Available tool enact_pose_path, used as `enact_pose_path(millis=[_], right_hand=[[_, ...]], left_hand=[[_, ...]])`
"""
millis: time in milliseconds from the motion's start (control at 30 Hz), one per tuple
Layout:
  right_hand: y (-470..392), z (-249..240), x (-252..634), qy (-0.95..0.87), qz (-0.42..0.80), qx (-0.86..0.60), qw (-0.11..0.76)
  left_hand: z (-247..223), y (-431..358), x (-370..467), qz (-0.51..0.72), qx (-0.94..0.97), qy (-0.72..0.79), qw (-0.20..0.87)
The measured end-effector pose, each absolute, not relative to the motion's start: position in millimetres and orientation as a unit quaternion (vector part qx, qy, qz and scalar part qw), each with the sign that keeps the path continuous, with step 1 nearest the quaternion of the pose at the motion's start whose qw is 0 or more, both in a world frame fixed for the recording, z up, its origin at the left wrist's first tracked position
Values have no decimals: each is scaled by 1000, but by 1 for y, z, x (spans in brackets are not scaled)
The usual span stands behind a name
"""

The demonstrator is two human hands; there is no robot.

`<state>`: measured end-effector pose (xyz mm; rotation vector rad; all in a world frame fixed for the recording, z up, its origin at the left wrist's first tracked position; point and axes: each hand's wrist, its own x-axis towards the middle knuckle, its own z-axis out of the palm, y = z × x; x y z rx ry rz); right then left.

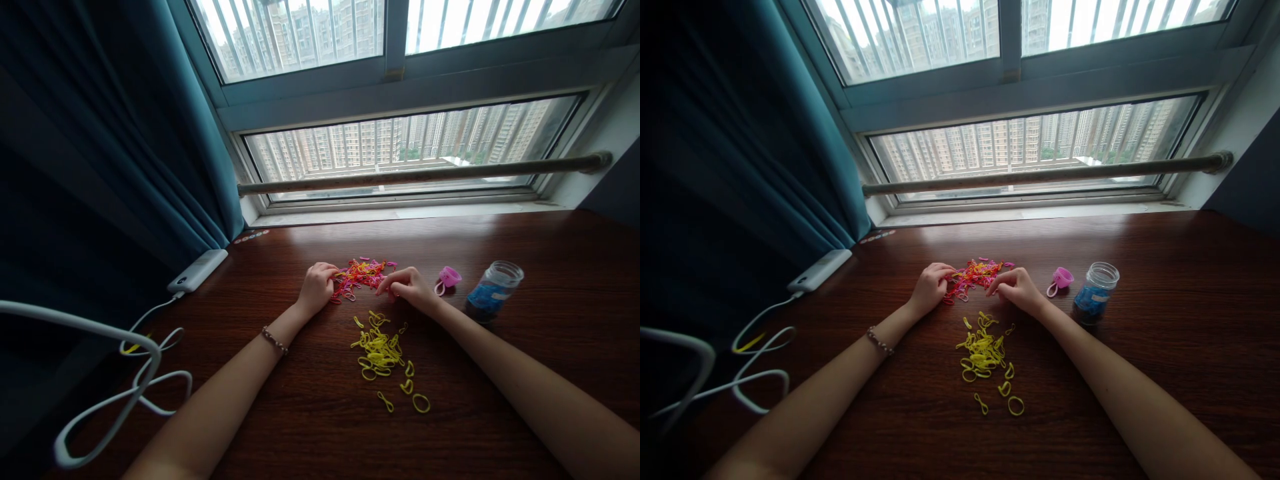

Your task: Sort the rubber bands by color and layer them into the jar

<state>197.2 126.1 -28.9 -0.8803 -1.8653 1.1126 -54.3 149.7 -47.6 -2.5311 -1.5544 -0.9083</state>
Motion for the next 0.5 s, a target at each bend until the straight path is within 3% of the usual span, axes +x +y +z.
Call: enact_pose_path(millis=[100, 200, 500], right_hand=[[130, -35, 199, -705, 327, -418, 470], [135, -39, 200, -709, 221, -452, 494], [140, -46, 193, -838, 96, -405, 352]], left_hand=[[-46, 147, -53, -286, -809, -513, 25], [-43, 144, -51, -272, -813, -514, 30], [-43, 141, -50, -252, -814, -520, 56]])
